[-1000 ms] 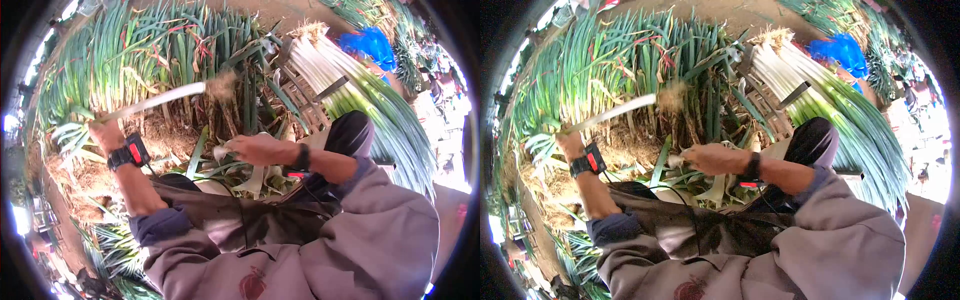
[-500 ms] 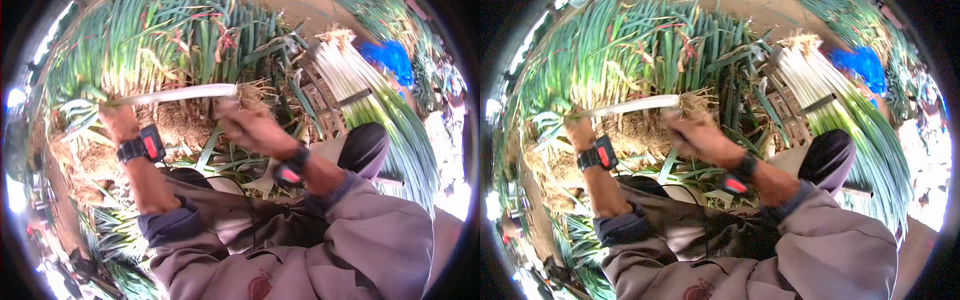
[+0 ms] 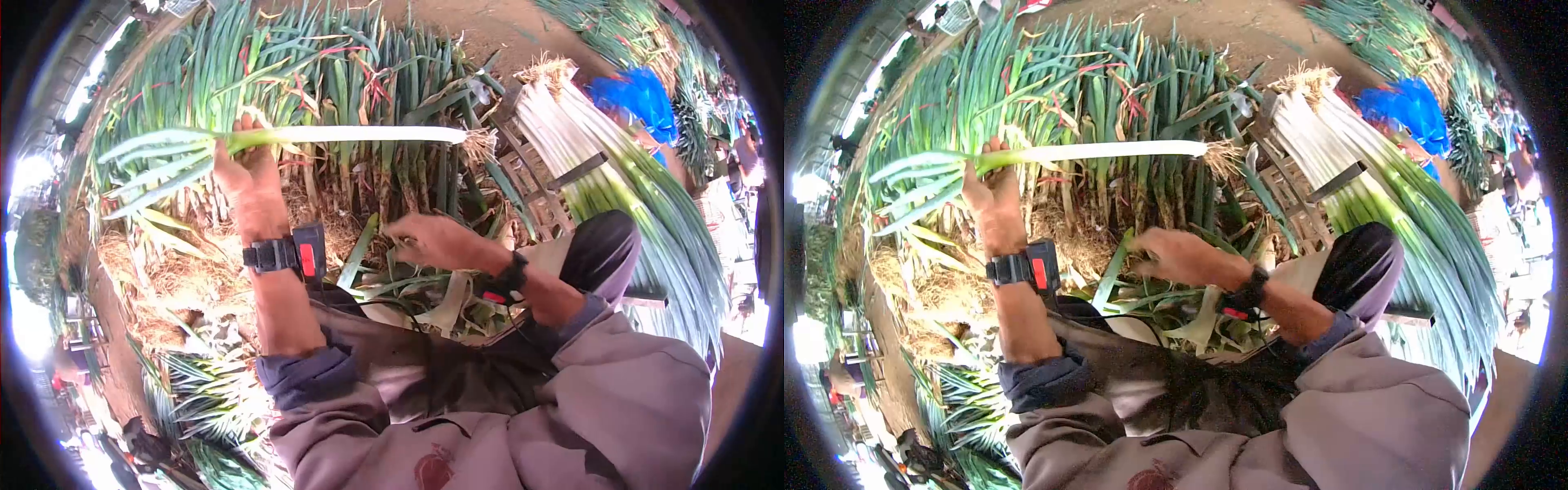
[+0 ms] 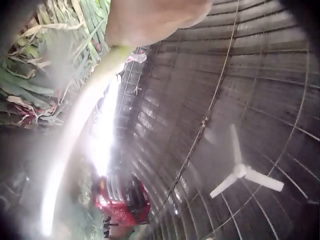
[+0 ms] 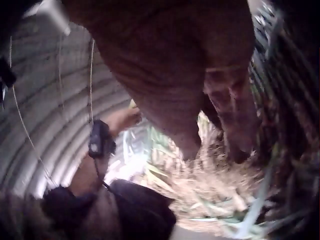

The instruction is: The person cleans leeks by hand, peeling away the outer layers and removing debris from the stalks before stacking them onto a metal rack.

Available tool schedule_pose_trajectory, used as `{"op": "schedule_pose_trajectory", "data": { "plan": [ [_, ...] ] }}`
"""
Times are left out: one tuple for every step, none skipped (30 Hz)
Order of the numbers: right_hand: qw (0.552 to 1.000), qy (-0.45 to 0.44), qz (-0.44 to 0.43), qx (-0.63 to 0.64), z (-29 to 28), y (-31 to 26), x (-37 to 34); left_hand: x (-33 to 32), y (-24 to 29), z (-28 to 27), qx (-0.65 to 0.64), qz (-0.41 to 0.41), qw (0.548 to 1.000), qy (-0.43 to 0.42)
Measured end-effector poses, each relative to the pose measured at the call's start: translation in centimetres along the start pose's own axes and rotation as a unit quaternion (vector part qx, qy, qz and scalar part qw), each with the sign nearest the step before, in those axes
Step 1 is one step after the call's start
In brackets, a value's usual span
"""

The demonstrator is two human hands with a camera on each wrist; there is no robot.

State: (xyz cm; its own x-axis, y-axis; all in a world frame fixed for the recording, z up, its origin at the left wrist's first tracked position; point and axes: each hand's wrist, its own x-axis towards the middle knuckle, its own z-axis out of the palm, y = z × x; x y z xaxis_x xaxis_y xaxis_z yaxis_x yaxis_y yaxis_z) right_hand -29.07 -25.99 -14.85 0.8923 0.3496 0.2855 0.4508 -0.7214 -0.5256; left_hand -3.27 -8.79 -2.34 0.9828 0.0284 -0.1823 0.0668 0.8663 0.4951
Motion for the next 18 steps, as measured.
{"op": "schedule_pose_trajectory", "data": {
  "plan": [
    [0.983,0.057,0.102,0.144,-1.7,-1.6,2.0,-0.7,-0.6,-0.2,0.026,-0.002,0.998,-0.062],
    [0.931,0.121,0.201,0.280,-3.1,-2.4,3.8,-1.5,-1.5,0.2,0.052,-0.007,0.990,-0.131],
    [0.874,0.175,0.201,0.408,-3.8,-1.9,5.4,-2.8,-2.1,0.9,0.060,-0.021,0.990,-0.126],
    [0.796,0.224,0.194,0.527,-4.4,-1.6,6.8,-3.7,-2.6,1.3,0.067,-0.039,0.989,-0.122],
    [0.673,0.255,0.194,0.667,-4.9,-1.7,8.1,-4.5,-3.4,1.4,0.069,-0.049,0.987,-0.135],
    [0.612,0.265,0.165,0.727,-4.6,-0.6,9.2,-5.2,-4.0,1.4,0.070,-0.060,0.985,-0.146],
    [0.583,0.308,0.141,0.739,-4.5,-0.6,10.1,-5.5,-4.4,1.4,0.068,-0.068,0.984,-0.149],
    [0.552,0.349,0.117,0.748,-4.7,-1.0,10.9,-5.8,-4.8,1.4,0.088,-0.079,0.979,-0.169],
    [0.505,0.388,0.096,0.765,-5.1,-1.3,11.6,-6.2,-5.1,1.4,0.108,-0.088,0.972,-0.189],
    [0.503,0.398,0.087,0.762,-5.4,-1.3,12.1,-6.6,-5.3,1.0,0.105,-0.097,0.971,-0.192],
    [0.508,0.402,0.088,0.757,-5.5,-1.2,12.8,-7.0,-5.4,0.6,0.148,-0.126,0.963,-0.188],
    [0.512,0.406,0.085,0.752,-6.7,-2.3,13.3,-7.4,-5.8,0.4,0.189,-0.158,0.951,-0.189],
    [0.500,0.378,0.091,0.774,-7.2,-2.3,13.1,-7.7,-6.6,0.4,0.201,-0.179,0.936,-0.228],
    [0.510,0.382,0.055,0.768,-7.5,-1.8,13.1,-8.6,-7.4,0.9,0.224,-0.187,0.932,-0.217],
    [0.562,0.403,0.050,0.721,-8.1,-1.0,12.2,-8.3,-7.8,0.7,0.228,-0.188,0.920,-0.259],
    [0.612,0.416,0.045,0.671,-9.6,-0.9,11.2,-8.1,-8.2,0.5,0.229,-0.184,0.908,-0.298],
    [0.681,0.454,0.050,0.573,-12.2,-0.8,9.7,-9.3,-8.7,1.3,0.220,-0.197,0.904,-0.309],
    [0.740,0.481,0.055,0.466,-15.4,-0.3,7.8,-10.3,-8.9,2.4,0.239,-0.219,0.894,-0.310]
  ]
}}
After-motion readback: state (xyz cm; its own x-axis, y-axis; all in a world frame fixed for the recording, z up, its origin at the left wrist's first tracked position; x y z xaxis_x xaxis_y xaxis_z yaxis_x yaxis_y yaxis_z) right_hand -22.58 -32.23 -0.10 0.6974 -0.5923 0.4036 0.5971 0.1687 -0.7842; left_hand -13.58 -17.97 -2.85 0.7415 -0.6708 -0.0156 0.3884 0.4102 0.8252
